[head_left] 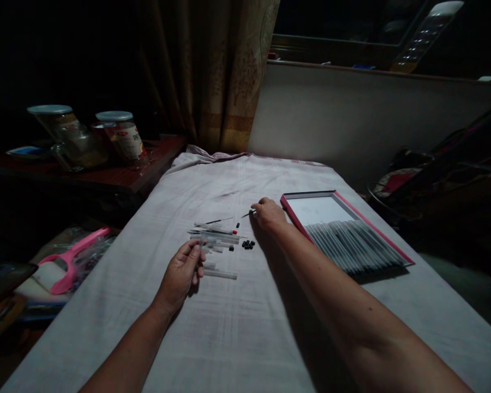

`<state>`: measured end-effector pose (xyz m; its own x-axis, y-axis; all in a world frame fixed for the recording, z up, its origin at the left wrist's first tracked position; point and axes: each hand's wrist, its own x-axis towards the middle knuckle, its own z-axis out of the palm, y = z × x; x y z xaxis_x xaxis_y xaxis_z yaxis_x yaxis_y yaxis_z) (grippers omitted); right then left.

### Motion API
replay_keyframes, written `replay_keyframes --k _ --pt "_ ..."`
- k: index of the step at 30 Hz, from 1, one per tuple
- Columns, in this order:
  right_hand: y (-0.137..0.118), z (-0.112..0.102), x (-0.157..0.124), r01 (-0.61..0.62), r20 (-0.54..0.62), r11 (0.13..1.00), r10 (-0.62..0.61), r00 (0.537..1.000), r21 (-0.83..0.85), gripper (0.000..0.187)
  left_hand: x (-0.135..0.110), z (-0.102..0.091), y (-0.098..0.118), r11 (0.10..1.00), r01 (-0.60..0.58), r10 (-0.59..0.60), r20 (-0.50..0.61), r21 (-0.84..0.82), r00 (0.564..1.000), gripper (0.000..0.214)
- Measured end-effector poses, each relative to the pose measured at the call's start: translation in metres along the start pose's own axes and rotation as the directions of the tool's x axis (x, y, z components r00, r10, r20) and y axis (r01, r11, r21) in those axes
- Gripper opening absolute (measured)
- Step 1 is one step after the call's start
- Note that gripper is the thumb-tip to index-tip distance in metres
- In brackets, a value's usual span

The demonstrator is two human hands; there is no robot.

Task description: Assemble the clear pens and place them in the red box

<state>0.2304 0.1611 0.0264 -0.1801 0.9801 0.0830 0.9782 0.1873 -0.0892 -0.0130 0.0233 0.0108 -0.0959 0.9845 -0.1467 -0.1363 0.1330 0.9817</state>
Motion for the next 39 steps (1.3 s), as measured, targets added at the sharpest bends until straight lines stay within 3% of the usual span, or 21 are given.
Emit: replay_keyframes --k 6,10,13,15,17,19,21,23,26,31,39 --pt "0.001 0.005 0.013 0.122 -0.002 0.992 -0.122 0.993 0.01 0.023 0.0 0.001 0.0 1.0 0.021 -0.021 0.037 0.002 0.999 0.051" --pt "-0.014 0.003 0.007 0.1 -0.095 0.994 -0.095 0.991 0.047 0.031 -0.002 0.001 0.001 1.0 0.014 -0.014 0.003 0.016 1.0 0.058" --pt "-0.026 0.001 -0.009 0.078 -0.199 0.96 -0.025 0.98 0.268 0.036 -0.002 -0.002 0.002 0.997 -0.032 0.035 -0.039 0.07 0.999 0.058" --pt "-0.031 0.0 -0.027 0.101 -0.219 0.819 0.03 0.975 0.564 0.032 -0.002 -0.004 0.002 0.98 -0.119 0.13 -0.06 0.159 0.99 0.048" --pt "-0.035 0.0 -0.048 0.089 -0.141 0.566 0.049 0.989 0.819 0.026 -0.001 -0.007 0.002 0.938 -0.236 0.257 -0.054 0.253 0.965 0.036" --pt "-0.037 0.0 -0.07 0.034 -0.039 0.294 0.01 0.999 0.955 0.023 0.0 -0.008 0.001 0.884 -0.335 0.359 -0.013 0.325 0.933 0.026" --pt "-0.041 -0.001 -0.089 -0.013 0.015 0.089 -0.017 1.0 0.996 0.024 0.0 -0.008 0.001 0.833 -0.404 0.42 0.042 0.378 0.906 0.022" --pt "-0.046 -0.004 -0.103 -0.037 0.038 -0.039 0.013 0.999 0.999 0.026 -0.001 -0.007 0.0 0.79 -0.447 0.453 0.091 0.42 0.887 0.02" --pt "-0.056 -0.007 -0.113 -0.02 0.033 -0.153 0.084 0.996 0.988 0.035 -0.003 -0.005 0.0 0.751 -0.481 0.473 0.14 0.452 0.87 0.019" --pt "-0.066 -0.01 -0.115 -0.012 0.03 -0.202 0.086 0.996 0.979 0.043 -0.005 -0.003 0.0 0.73 -0.502 0.482 0.173 0.464 0.859 0.019" --pt "-0.07 -0.008 -0.118 -0.034 0.036 -0.133 0.008 0.999 0.991 0.041 -0.006 -0.003 -0.002 0.662 -0.562 0.505 0.259 0.496 0.823 0.02"
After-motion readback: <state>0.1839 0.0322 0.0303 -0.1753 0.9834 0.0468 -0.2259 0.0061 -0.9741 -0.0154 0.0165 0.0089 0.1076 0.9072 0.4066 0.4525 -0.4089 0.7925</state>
